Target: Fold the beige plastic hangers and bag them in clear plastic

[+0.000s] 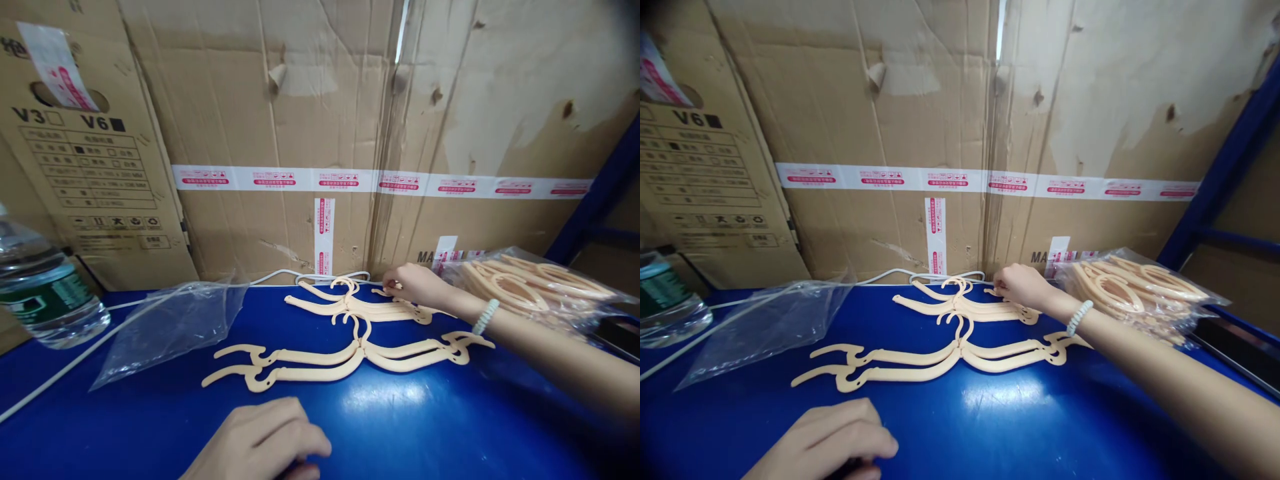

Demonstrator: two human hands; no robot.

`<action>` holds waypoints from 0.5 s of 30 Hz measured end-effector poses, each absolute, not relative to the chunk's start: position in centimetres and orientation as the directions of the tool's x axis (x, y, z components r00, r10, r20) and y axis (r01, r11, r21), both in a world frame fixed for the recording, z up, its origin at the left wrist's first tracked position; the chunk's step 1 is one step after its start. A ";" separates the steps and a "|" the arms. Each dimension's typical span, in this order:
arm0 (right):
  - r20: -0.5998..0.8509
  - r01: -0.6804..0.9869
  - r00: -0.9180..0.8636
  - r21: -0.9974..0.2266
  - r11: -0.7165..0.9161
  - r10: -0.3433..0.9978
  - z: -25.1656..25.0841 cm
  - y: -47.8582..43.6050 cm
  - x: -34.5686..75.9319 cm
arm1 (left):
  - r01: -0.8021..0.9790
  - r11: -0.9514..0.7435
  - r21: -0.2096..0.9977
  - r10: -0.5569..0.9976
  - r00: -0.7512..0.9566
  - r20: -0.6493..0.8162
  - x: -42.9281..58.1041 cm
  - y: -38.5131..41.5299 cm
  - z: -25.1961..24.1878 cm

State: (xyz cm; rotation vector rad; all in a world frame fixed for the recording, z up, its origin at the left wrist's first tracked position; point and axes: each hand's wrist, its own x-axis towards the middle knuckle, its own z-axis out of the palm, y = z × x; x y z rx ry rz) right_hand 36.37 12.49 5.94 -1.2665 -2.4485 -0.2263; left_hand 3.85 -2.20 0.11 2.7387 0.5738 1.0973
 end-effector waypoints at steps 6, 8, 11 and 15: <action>0.556 0.727 -0.395 -0.297 0.619 0.731 8.8 8.8 34.0 | 0.245 -0.847 0.472 0.516 0.596 0.616 3.7 -2.6 1.0; 0.572 0.473 -0.304 -0.603 0.642 0.762 9.0 6.3 32.3 | 0.180 -0.753 0.633 0.599 0.584 0.548 3.8 -3.0 1.4; 0.510 0.267 -0.367 -0.743 0.613 0.778 7.9 2.6 29.9 | 0.080 -0.482 0.873 0.735 0.579 0.353 4.2 -3.4 1.5; 0.486 0.201 -0.504 -0.738 0.644 0.714 6.0 -0.9 27.9 | -0.007 -0.120 0.993 0.811 0.576 0.102 4.9 -3.4 1.3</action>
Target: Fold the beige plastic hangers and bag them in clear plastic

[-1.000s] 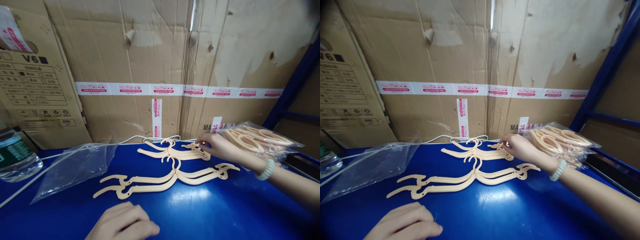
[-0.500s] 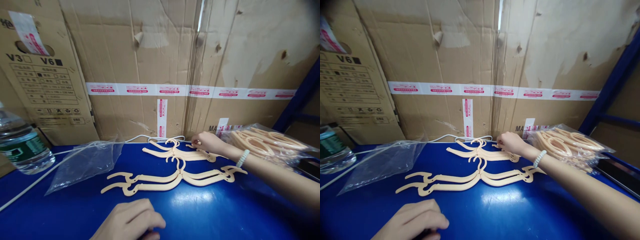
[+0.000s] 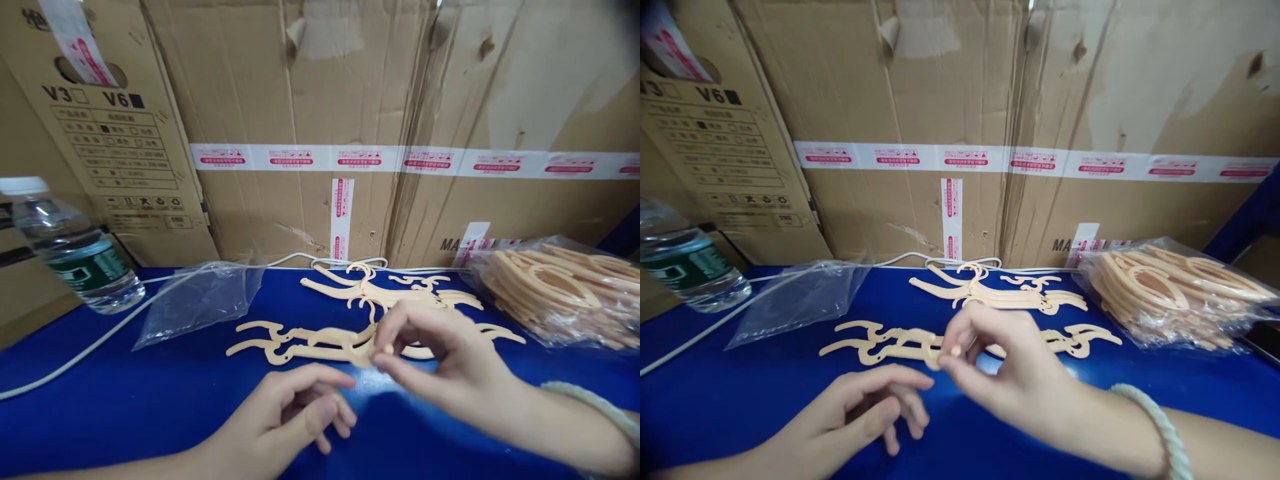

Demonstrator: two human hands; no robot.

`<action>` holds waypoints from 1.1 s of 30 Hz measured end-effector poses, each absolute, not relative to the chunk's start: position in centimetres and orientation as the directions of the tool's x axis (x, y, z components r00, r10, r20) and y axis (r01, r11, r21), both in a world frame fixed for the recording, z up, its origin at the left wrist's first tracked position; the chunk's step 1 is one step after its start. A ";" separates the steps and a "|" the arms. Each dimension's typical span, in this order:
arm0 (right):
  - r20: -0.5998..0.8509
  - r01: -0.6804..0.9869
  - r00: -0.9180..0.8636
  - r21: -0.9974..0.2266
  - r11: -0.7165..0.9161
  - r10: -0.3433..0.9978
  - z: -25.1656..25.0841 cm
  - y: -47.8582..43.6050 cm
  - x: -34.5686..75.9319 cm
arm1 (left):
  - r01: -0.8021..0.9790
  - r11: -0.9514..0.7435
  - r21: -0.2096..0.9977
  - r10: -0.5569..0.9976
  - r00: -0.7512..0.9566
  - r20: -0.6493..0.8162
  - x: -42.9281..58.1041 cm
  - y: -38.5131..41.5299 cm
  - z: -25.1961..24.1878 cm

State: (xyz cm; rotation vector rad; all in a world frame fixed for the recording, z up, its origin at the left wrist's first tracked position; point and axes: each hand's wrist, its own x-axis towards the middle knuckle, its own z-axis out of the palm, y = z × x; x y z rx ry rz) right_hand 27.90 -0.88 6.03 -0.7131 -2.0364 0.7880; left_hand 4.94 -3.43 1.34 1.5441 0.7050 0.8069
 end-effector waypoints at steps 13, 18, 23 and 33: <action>0.531 0.564 -0.597 -0.257 0.785 0.602 5.2 4.2 31.3 | -0.303 0.313 0.900 0.897 0.405 -0.176 4.9 -2.3 1.4; 0.332 0.770 -0.591 -0.037 0.637 0.735 3.3 8.0 34.9 | -0.277 0.284 0.918 0.919 0.351 -0.179 4.8 -1.6 1.0; 0.330 0.785 -0.555 -0.094 0.612 0.763 2.8 8.1 34.8 | -0.256 0.202 0.945 0.950 0.286 -0.125 4.4 -1.1 1.0; 0.520 0.666 -0.368 -0.431 0.609 0.771 6.2 4.6 36.6 | -0.152 0.047 0.987 0.979 0.203 -0.015 3.2 -0.6 2.6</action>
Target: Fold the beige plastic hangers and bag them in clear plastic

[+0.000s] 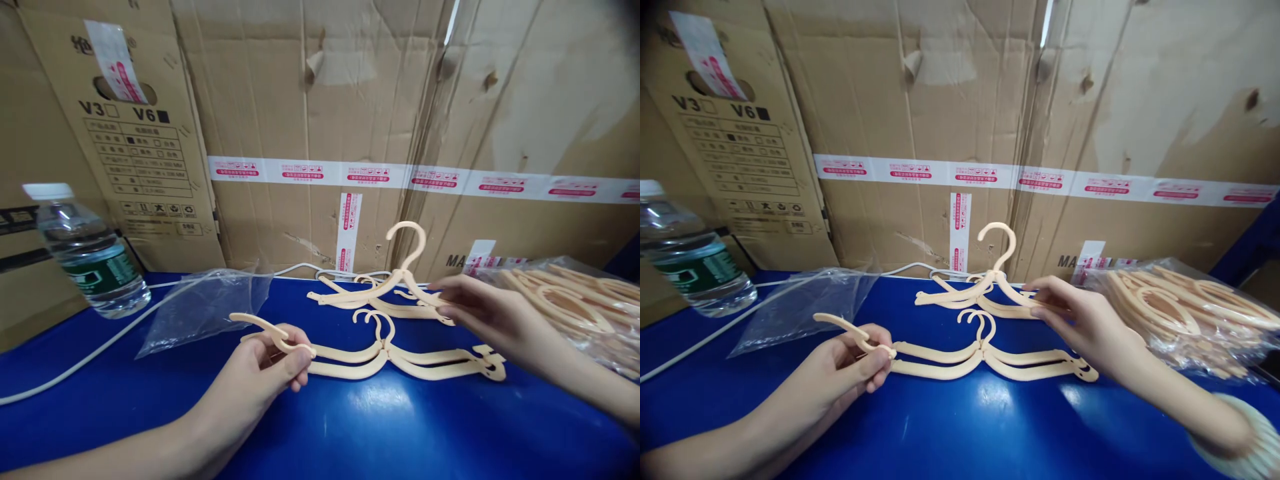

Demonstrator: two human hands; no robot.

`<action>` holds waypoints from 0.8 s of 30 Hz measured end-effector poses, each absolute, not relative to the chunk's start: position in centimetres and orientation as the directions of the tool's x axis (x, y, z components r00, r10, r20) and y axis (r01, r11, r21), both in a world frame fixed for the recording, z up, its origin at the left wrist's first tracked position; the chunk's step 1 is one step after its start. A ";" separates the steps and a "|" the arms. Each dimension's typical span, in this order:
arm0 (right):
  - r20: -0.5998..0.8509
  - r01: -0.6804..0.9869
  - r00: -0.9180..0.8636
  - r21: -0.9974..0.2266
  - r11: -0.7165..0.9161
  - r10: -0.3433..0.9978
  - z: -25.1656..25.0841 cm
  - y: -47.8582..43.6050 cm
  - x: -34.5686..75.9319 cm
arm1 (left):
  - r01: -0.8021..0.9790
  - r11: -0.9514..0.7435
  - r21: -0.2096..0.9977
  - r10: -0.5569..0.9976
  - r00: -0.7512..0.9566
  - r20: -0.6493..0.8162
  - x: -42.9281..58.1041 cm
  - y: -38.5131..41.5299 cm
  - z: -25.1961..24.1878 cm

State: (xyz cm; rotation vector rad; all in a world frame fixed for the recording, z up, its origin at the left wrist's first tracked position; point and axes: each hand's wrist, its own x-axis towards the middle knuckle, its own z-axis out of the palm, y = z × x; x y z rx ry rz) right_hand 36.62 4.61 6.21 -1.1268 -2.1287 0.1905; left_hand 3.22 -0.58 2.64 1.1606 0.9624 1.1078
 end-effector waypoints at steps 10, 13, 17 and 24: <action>0.692 0.682 -0.405 -0.207 0.702 0.597 3.8 -0.4 37.7 | -0.451 0.239 0.860 0.932 0.354 -0.074 3.3 -1.0 2.8; 0.660 0.667 -0.442 -0.211 0.715 0.608 3.0 -0.5 37.8 | -0.457 0.264 0.850 0.907 0.416 -0.058 3.5 -1.5 3.3; 0.673 0.679 -0.428 -0.200 0.706 0.603 2.5 -0.8 37.9 | -0.451 0.290 0.844 0.894 0.443 -0.070 3.7 -1.8 3.7; 0.699 0.680 -0.411 -0.194 0.707 0.586 2.0 -1.1 38.2 | -0.436 0.351 0.829 0.875 0.467 -0.125 3.6 -1.9 3.8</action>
